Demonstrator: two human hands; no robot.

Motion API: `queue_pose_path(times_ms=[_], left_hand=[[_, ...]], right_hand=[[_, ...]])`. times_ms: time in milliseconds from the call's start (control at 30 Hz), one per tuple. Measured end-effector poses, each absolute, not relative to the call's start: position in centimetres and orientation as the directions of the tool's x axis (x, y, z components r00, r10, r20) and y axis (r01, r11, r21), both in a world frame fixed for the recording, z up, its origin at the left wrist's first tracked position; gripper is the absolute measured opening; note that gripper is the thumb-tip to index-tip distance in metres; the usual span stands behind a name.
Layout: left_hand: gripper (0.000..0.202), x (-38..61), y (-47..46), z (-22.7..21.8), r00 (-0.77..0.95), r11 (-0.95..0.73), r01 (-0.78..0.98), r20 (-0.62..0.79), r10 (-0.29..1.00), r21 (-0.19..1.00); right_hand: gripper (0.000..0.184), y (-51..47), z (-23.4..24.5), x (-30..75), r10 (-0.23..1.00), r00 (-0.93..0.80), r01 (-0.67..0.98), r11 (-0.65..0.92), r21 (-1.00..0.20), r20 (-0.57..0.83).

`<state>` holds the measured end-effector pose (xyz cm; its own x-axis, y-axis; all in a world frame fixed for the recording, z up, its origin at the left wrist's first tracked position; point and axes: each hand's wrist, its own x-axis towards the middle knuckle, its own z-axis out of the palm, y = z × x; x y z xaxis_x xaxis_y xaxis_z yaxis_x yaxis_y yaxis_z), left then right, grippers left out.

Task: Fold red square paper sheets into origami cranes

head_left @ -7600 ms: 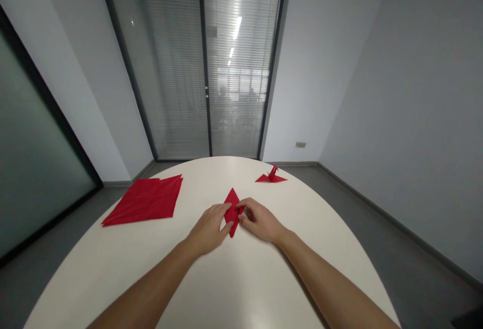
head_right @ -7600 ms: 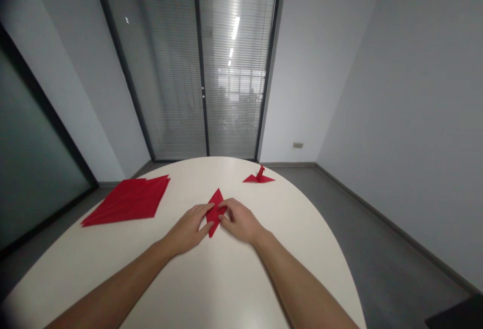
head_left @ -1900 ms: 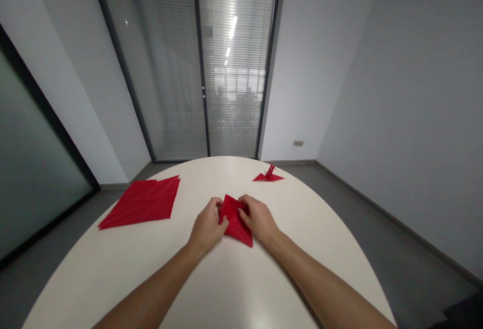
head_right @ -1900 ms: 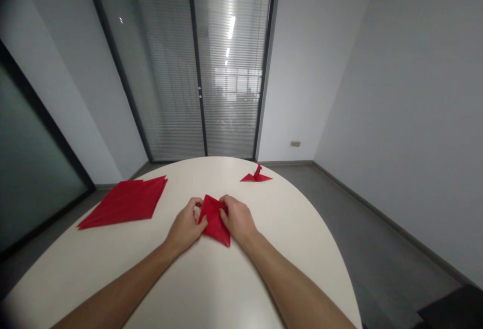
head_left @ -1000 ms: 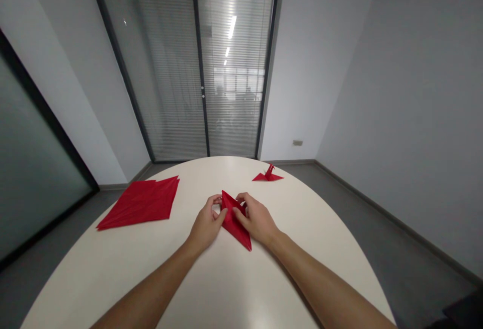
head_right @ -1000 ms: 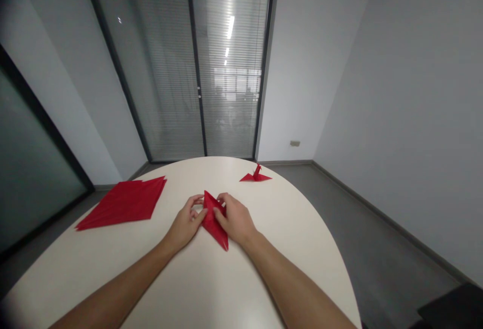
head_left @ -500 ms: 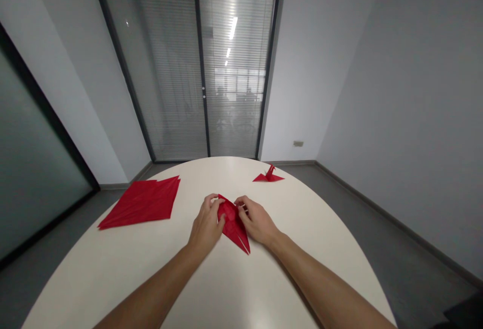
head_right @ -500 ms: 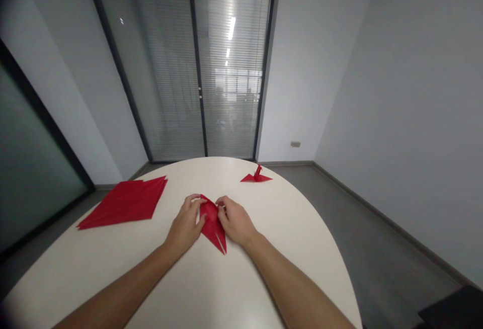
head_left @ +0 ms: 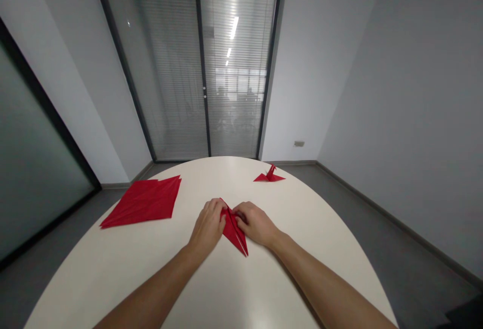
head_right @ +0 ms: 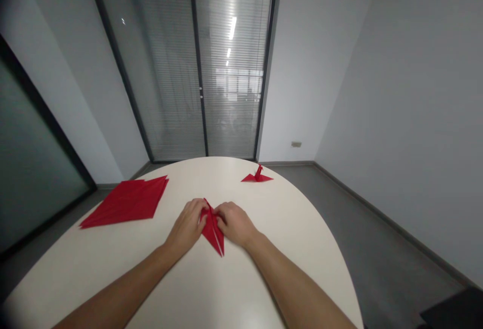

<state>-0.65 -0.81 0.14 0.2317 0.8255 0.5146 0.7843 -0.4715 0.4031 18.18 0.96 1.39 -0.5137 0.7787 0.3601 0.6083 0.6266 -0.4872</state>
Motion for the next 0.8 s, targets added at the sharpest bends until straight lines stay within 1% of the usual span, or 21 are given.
queue_pose_path(times_ms=[167, 300, 433, 567, 667, 800], left_hand=[[0.036, -1.0, -0.1, -1.1, 0.292, -0.544, 0.716, 0.521, 0.802, 0.438], [0.042, -1.0, 0.1, -1.5, 0.317, -0.525, 0.746, 0.473, 0.822, 0.411], [0.041, -1.0, -0.2, -1.1, 0.320, -0.471, 0.801, 0.402, 0.858, 0.369], [0.038, -1.1, -0.4, -0.9, 0.345, -0.479, 0.803, 0.378, 0.859, 0.356], [0.042, -1.1, -0.4, -1.1, 0.360, -0.465, 0.829, 0.339, 0.869, 0.311], [0.050, -0.8, -0.5, -1.2, 0.300, -0.358, 0.910, 0.261, 0.918, 0.211]], right_hand=[[0.025, 1.2, 1.4, 18.3, 0.744, -0.555, 0.577, 0.666, -0.473, 0.371], [0.029, 1.3, 1.2, 18.5, 0.721, -0.576, 0.551, 0.690, -0.469, 0.384], [0.032, 1.3, 1.1, 18.6, 0.707, -0.591, 0.545, 0.705, -0.455, 0.388], [0.030, 1.4, 1.3, 18.7, 0.708, -0.589, 0.553, 0.705, -0.444, 0.390], [0.032, 1.5, 1.3, 18.9, 0.710, -0.588, 0.556, 0.703, -0.443, 0.389], [0.035, 1.9, 0.9, 19.0, 0.704, -0.598, 0.563, 0.709, -0.426, 0.382]])
